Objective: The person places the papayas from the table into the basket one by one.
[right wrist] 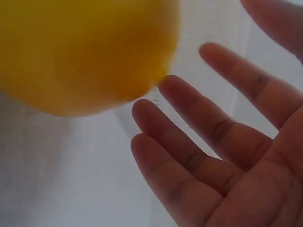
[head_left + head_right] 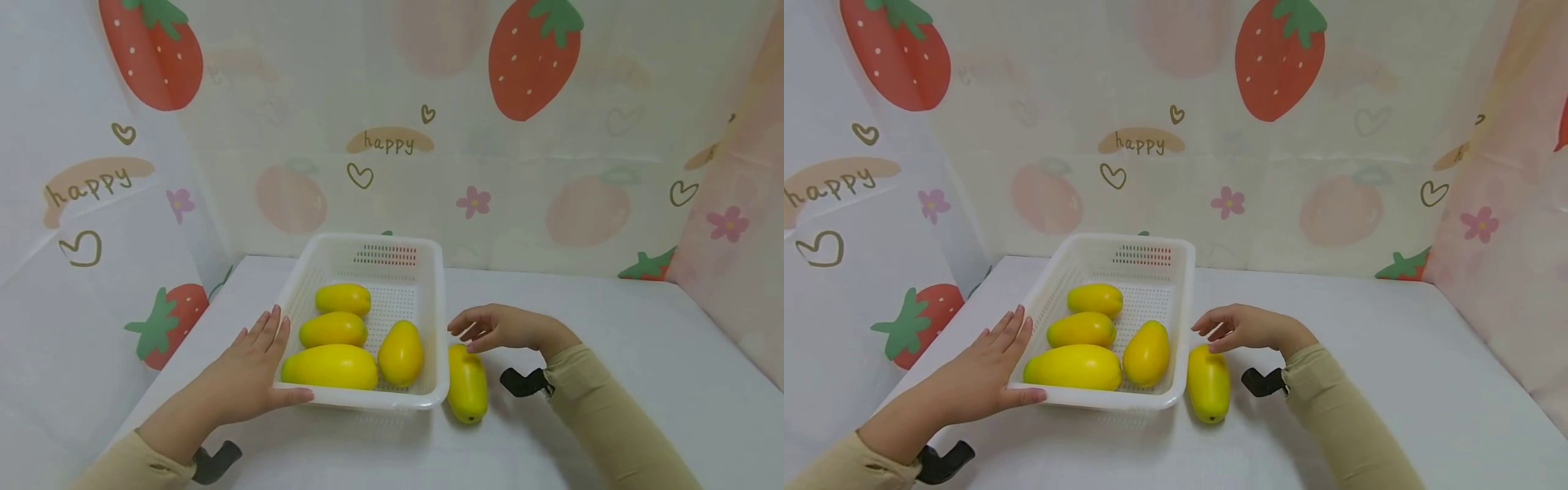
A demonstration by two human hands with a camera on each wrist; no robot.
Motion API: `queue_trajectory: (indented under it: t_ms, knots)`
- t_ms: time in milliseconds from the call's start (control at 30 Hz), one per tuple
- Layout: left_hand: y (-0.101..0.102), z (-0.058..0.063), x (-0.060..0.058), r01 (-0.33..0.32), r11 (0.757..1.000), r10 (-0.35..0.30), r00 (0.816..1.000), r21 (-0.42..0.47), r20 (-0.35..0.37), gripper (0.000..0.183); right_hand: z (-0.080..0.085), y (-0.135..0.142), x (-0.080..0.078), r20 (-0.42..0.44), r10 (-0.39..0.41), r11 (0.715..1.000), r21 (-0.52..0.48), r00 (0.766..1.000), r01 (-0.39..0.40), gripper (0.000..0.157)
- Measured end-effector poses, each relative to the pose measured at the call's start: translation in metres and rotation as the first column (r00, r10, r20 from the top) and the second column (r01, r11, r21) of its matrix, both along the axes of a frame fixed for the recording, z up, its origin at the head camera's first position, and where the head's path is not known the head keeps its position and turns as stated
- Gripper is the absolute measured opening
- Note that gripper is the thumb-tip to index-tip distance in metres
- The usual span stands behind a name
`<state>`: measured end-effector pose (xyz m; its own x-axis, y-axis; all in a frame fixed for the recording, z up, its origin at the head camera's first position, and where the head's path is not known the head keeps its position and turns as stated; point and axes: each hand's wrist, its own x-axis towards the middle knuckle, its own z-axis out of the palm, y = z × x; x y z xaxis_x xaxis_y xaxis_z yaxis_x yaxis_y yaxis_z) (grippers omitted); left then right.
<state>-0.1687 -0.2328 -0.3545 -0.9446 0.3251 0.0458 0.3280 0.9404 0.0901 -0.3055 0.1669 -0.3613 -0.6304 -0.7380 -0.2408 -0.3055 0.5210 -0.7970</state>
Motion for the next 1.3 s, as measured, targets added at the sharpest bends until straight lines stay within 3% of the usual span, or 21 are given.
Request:
queue_trajectory:
  t_ms: [233, 533, 933, 1300]
  knots:
    - [0.0, 0.0, 0.001, -0.004, 1.0, 0.004, 1.0, -0.003, 0.002, 0.12, -0.007, -0.002, 0.005, 0.091, -0.012, 1.0, 0.028, 0.996, 0.01, 0.045]
    - [0.001, 0.0, 0.001, 0.002, 1.0, -0.002, 1.0, 0.002, -0.001, 0.12, -0.008, -0.003, 0.009, 0.043, 0.061, 0.996, 0.062, 0.997, -0.064, 0.041]
    - [0.001, 0.001, 0.001, 0.002, 1.0, -0.002, 1.0, -0.005, 0.0, 0.12, -0.009, 0.014, 0.013, 0.014, 0.057, 0.991, 0.124, 0.998, -0.058, 0.049]
    - [0.002, 0.003, 0.003, -0.001, 1.0, 0.001, 1.0, -0.007, 0.004, 0.12, -0.017, 0.036, 0.019, 0.023, 0.095, 0.993, 0.06, 0.995, -0.096, 0.053]
